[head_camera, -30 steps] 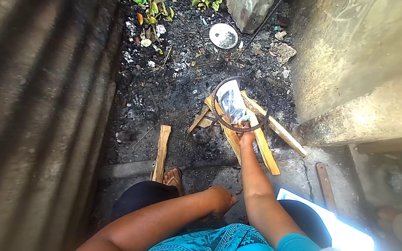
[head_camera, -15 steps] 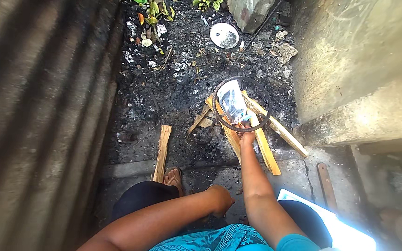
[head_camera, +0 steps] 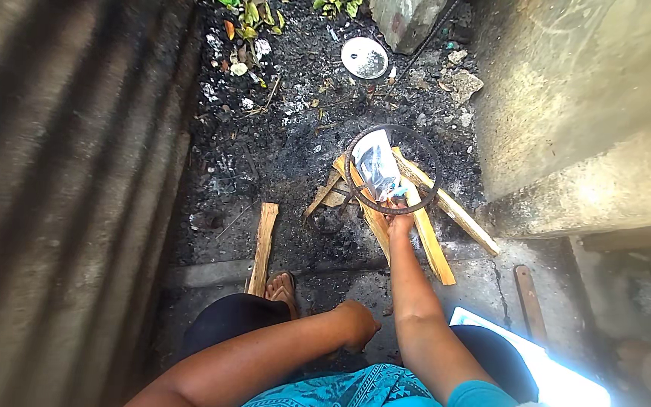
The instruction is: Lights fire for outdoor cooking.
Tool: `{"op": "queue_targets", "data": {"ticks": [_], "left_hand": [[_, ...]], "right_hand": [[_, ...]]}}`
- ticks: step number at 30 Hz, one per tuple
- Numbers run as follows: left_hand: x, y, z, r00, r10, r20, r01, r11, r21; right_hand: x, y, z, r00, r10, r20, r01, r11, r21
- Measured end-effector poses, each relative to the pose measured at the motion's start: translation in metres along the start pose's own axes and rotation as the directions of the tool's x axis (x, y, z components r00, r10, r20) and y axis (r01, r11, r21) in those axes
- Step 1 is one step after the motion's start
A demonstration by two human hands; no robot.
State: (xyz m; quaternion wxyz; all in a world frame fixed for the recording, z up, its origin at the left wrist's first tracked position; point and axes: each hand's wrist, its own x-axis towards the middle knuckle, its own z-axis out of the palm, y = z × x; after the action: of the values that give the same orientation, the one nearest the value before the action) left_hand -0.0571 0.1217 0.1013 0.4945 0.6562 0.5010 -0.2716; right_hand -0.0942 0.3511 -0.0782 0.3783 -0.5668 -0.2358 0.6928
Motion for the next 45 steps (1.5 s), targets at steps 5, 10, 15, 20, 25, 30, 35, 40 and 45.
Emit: {"op": "queue_targets", "data": {"ticks": [5,10,15,20,25,30,35,40,45], "left_hand": [[0.0001,0.0001,0.0002,1.000,-0.002,-0.003,0.002,1.000,0.002],[-0.0017,0.0003,-0.0007,1.000,-0.002,-0.005,0.002,1.000,-0.016],[-0.0015,0.0005,-0.0005,1.000,-0.003,-0.003,0.003,1.000,-0.013],[-0.0009,0.0004,0.0001,1.000,-0.007,-0.002,0.007,1.000,-0.011],[-0.0006,0.0002,0.0002,1.000,-0.009,-0.003,0.009,1.000,-0.004],[-0.0006,0.0002,0.0007,1.000,-0.008,-0.003,0.008,1.000,-0.005],[-0.0006,0.0005,0.0008,1.000,-0.005,-0.001,0.005,1.000,0.006],[-0.0017,0.0004,0.0008,1.000,-0.006,-0.005,0.006,1.000,-0.010],[-0.0014,0.0015,-0.0002,1.000,-0.020,-0.002,0.020,1.000,-0.025]], "right_hand": [[0.0023,0.0015,0.0002,1.000,0.006,-0.016,-0.006,1.000,-0.003],[-0.0028,-0.0018,0.0007,1.000,0.007,-0.004,-0.007,1.000,-0.013],[-0.0006,0.0002,0.0003,1.000,0.011,-0.007,-0.011,1.000,-0.011],[0.0006,0.0017,-0.0006,1.000,0.009,-0.002,-0.009,1.000,-0.019],[0.0007,0.0028,-0.0011,1.000,0.009,-0.006,-0.009,0.999,-0.034],[0.0012,0.0027,-0.0006,1.000,0.023,-0.010,-0.024,0.999,-0.041],[0.0012,0.0019,-0.0004,0.999,0.027,-0.021,-0.028,0.999,-0.043],[0.0009,0.0001,0.0001,0.999,0.024,-0.029,-0.026,0.998,-0.060],[0.0011,-0.0002,0.0018,0.999,0.014,-0.030,-0.016,0.998,-0.062]]}}
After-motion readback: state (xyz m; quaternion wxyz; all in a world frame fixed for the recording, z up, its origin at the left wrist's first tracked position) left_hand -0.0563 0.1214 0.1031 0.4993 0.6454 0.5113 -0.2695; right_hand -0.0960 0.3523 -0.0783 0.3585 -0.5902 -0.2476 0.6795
